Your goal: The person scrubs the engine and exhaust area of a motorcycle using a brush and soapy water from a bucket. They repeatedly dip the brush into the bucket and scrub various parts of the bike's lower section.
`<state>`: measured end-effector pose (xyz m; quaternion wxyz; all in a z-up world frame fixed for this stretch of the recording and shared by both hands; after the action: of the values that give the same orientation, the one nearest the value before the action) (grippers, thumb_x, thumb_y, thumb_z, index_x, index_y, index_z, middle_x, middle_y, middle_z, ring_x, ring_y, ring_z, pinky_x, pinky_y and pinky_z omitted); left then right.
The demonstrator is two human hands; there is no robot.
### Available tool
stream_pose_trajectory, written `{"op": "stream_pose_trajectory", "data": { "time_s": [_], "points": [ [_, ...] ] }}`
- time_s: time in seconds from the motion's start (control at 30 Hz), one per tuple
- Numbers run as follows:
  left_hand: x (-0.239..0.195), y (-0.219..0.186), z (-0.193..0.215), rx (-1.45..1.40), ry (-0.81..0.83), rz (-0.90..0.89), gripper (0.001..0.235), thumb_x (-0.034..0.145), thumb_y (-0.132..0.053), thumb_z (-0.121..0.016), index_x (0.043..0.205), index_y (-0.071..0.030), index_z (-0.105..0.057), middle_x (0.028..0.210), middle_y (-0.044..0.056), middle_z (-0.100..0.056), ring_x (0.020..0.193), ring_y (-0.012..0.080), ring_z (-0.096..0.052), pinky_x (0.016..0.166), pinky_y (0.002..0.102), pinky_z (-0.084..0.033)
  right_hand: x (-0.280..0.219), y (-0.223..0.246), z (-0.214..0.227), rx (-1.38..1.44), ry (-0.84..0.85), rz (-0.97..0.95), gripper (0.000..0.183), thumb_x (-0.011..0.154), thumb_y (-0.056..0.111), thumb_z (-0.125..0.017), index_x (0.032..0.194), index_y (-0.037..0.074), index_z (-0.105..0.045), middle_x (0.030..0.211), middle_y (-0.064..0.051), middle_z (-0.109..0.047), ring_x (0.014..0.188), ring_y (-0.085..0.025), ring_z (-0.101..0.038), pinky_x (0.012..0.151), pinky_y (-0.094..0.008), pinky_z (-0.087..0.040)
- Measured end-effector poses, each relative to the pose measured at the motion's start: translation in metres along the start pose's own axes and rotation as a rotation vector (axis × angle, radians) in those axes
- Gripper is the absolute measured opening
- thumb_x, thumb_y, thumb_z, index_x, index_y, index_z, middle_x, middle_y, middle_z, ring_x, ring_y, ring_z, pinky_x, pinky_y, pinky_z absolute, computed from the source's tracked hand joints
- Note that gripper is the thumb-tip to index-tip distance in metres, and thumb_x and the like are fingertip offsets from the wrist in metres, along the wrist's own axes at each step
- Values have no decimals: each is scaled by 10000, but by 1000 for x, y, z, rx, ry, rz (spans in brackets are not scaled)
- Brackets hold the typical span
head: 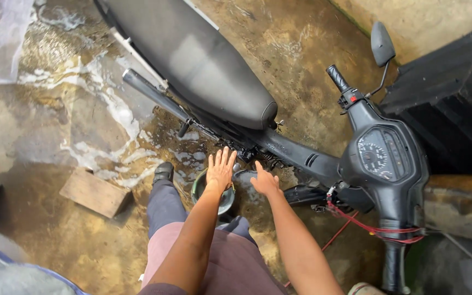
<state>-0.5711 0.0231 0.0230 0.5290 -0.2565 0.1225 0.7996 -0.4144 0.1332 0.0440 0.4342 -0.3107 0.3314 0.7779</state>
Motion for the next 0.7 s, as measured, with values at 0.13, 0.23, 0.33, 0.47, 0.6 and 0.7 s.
{"op": "stream_pose_trajectory", "data": {
  "time_s": [0.13, 0.23, 0.33, 0.47, 0.6, 0.7],
  "points": [
    [26, 45, 35, 137, -57, -156, 1233, 778, -468, -862, 1667, -208, -49, 1718, 165, -88, 1552, 357, -147, 1237, 593, -137, 8, 46, 18, 88, -46, -128, 762, 996, 425, -457, 1645, 277, -86, 1552, -114, -483, 1429, -317, -466, 1199, -586, -271],
    [52, 88, 58, 182, -22, -311, 874, 1015, -331, -587, 1669, -215, -18, 1723, 155, -37, 1570, 344, -109, 1240, 585, -139, 7, 79, 24, 246, -151, -238, 717, 1000, 379, -462, 1646, 254, -177, 1642, -74, -369, 1495, -289, -376, 1206, -593, -251],
    [56, 123, 66, 281, -26, -422, 695, 1067, -263, -416, 1658, -195, -55, 1718, 176, -70, 1555, 362, -153, 1223, 603, -140, -7, 105, 9, 422, -190, -308, 726, 1011, 341, -456, 1662, 224, -157, 1668, -102, -312, 1532, -309, -295, 1224, -604, -193],
    [68, 171, 79, 345, -52, -447, 612, 1092, -222, -276, 1675, -230, -91, 1735, 134, -92, 1575, 329, -148, 1233, 564, -184, -6, 150, 3, 482, -227, -362, 721, 1006, 365, -439, 1657, 217, -169, 1670, -89, -299, 1536, -304, -283, 1225, -610, -178],
    [58, 180, 63, 341, -30, -501, 650, 1059, -174, -304, 1677, -206, -106, 1737, 136, -123, 1579, 302, -164, 1239, 541, -192, -40, 194, 4, 586, -224, -422, 771, 1017, 310, -428, 1656, 186, -15, 1610, -196, -369, 1535, -334, -287, 1253, -591, -159],
    [24, 166, 77, 267, 75, -546, 819, 982, -284, -473, 1671, -160, -50, 1747, 140, -15, 1601, 307, -63, 1264, 571, -135, -30, 191, -36, 595, -203, -430, 787, 1006, 339, -443, 1657, 225, -14, 1589, -194, -398, 1535, -322, -286, 1245, -584, -149]
  ]
}}
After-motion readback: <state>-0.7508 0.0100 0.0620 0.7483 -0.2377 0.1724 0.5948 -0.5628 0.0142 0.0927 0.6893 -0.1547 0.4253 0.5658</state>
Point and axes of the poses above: each hand's wrist, its own x-axis towards the middle knuckle, its own z-axis out of the back of the hand, y = z × x, the point moved 1 cm from there along x, towards the middle knuckle
